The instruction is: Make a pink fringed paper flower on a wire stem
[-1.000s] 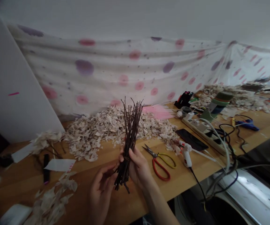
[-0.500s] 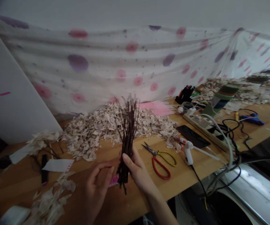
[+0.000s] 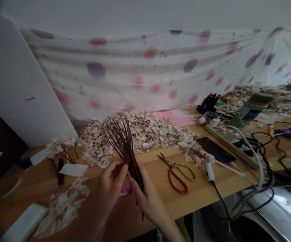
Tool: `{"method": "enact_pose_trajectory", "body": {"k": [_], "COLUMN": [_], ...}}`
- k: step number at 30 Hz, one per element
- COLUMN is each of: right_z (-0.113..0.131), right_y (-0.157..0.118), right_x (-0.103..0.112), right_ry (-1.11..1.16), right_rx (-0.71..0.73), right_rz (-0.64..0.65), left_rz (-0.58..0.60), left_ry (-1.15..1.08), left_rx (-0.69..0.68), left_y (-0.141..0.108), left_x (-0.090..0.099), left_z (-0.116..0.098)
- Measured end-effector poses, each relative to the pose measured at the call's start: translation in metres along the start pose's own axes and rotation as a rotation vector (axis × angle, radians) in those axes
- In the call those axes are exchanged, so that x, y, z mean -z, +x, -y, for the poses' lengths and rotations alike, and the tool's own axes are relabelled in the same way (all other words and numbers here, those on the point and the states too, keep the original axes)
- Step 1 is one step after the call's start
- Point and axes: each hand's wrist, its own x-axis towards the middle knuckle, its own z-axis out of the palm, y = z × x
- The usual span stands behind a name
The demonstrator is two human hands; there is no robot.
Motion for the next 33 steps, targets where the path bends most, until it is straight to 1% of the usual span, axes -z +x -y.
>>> {"method": "enact_pose_trajectory", "body": {"k": [5,9,15,20,25,29,33], "right_z": [0.004,0.000,-0.009,-0.017,-0.014,-0.009,-0.010], "right_y": [-0.001,-0.001,-0.001,0.000,-0.002,-0.003,-0.002], "right_x": [-0.005,-0.009,-0.012,-0.010,-0.010,-0.010,-0.006], "right_ry": [-0.042,-0.031,-0.047,-0.070,-0.120,-0.148,-0.225], "right_rx": [0.056,0.037,0.028,0.004,0.019,0.020,-0.004], "right_rz": [0.019,-0.013,0.012,0.037,0.088,0.057,0.131], "left_rz": [-0.009,0.009,-0.011,-0.055,-0.102,-0.142,-0.162], "left_ry": [-0.058,-0.077,0.060,0.167,0.266,0.324,0.348], "left_rx": [0.039,0.035,-0.026,-0.048,-0.064,-0.066,-0.075], "left_y": [-0.007,-0.009,-0.012,-0.011,-0.006,-0.001,0.003], "left_x": [0.002,0.002,0.007,0.008,0.011,0.015,0.016], "left_z": [-0.001,-0.001,-0.007,-0.007,-0.003,-0.001,-0.003]}}
